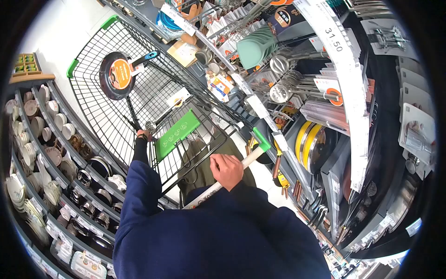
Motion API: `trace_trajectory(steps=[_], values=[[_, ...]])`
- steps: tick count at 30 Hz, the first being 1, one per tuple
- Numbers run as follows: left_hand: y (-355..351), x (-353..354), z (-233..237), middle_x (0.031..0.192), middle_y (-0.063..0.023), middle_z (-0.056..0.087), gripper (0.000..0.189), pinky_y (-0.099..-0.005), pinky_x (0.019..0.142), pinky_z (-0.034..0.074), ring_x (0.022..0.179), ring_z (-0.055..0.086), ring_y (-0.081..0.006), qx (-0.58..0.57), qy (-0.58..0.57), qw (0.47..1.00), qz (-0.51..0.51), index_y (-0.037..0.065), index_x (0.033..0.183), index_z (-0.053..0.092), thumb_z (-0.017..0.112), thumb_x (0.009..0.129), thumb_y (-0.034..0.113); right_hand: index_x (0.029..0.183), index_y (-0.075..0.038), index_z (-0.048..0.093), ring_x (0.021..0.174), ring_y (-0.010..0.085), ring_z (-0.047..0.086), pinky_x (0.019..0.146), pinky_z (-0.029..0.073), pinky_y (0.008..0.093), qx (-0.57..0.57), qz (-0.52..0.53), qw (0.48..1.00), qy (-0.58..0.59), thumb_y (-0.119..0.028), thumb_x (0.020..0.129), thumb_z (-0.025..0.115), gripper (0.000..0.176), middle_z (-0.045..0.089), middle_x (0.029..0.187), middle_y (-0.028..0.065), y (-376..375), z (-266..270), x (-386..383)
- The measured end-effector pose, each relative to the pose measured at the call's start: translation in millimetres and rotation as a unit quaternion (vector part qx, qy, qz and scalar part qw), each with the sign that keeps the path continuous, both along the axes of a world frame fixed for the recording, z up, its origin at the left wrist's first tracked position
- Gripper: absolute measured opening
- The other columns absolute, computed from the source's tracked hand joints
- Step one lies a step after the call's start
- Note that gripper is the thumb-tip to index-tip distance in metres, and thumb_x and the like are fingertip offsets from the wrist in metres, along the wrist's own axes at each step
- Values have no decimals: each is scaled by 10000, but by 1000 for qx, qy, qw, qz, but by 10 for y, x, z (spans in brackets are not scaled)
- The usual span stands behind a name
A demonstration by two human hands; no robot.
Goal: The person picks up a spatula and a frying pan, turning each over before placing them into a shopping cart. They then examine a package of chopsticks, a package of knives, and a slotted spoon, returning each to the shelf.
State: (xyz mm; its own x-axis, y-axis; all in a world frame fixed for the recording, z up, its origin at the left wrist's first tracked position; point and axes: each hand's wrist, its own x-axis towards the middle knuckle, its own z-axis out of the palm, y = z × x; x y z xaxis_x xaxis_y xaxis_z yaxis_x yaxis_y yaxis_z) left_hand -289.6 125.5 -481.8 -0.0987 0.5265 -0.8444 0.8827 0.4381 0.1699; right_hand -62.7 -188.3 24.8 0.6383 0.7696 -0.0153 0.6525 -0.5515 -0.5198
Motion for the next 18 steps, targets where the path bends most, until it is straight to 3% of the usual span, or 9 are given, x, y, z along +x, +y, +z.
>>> trace_trajectory(steps=[2, 3, 6, 7, 10, 11, 13, 15, 18], values=[[-33, 159, 468, 849, -190, 715, 301, -416, 675, 566, 783, 721, -304, 17, -3, 996, -84, -36, 902, 717, 686, 848, 259, 845, -92, 625, 610, 200, 622, 582, 453, 325, 12, 8, 1000, -8, -82, 836, 678, 54, 639, 696, 18, 16, 12, -9], [1, 190, 655, 745, -154, 660, 219, -367, 559, 510, 635, 675, -236, 2, -39, 999, -31, -56, 919, 675, 608, 896, 151, 840, -95, 623, 593, 194, 618, 567, 448, 321, 34, 7, 999, -11, -82, 831, 682, 61, 628, 672, 13, 23, 23, -23], [-73, 436, 1491, 708, -125, 642, 211, -366, 516, 487, 562, 622, -248, 35, -128, 991, -5, -89, 870, 628, 569, 905, 111, 840, -98, 623, 572, 181, 613, 548, 442, 313, 67, 24, 997, -11, -81, 823, 689, 71, 612, 637, 2, -31, 31, -18], [-24, 174, 565, 698, -104, 632, 175, -341, 502, 481, 557, 614, -231, 48, -208, 976, 44, -74, 889, 618, 547, 915, 84, 845, -100, 624, 568, 174, 612, 543, 439, 309, 73, 45, 996, -11, -79, 820, 691, 75, 606, 625, -4, -50, 48, -12], [-43, 505, 1686, 845, -100, 663, 195, -262, 482, 443, 593, 617, -158, 20, -269, 961, 62, -47, 1018, 604, 542, 955, 127, 722, -112, 563, 547, 168, 597, 528, 433, 314, 72, 72, 993, -54, -131, 818, 723, 187, 575, 589, -5, -51, 48, 16], [-63, 500, 1710, 904, -86, 669, 240, -250, 481, 447, 596, 613, -151, 59, -287, 955, 45, -36, 1066, 599, 565, 964, 178, 676, -116, 533, 538, 169, 591, 523, 431, 316, 60, 105, 989, -86, -152, 818, 732, 247, 563, 577, -3, -74, 16, 41], [-180, 526, 2130, 899, -66, 673, 281, -254, 571, 492, 689, 641, -144, 64, -362, 930, 21, -20, 1131, 608, 579, 977, 213, 625, -121, 480, 533, 176, 589, 519, 430, 320, 87, 110, 984, -112, -186, 825, 740, 334, 550, 566, 9, -56, -50, 59], [-519, 544, 2652, 1051, -132, 704, 340, -311, 787, 529, 918, 667, -175, 110, -406, 903, -91, -2, 1212, 610, 581, 973, 238, 637, -125, 497, 547, 181, 600, 523, 434, 320, 109, 104, 983, -102, -186, 837, 727, 311, 559, 572, 14, -32, -68, 100], [-1205, 581, 3828, 1190, -155, 652, 405, -349, 927, 489, 1055, 631, -246, 120, -436, 871, -191, 7, 1279, 571, 571, 989, 290, 651, -130, 514, 560, 186, 611, 533, 446, 329, 138, 97, 980, -104, -193, 853, 709, 288, 569, 577, 13, 59, -103, 164]])
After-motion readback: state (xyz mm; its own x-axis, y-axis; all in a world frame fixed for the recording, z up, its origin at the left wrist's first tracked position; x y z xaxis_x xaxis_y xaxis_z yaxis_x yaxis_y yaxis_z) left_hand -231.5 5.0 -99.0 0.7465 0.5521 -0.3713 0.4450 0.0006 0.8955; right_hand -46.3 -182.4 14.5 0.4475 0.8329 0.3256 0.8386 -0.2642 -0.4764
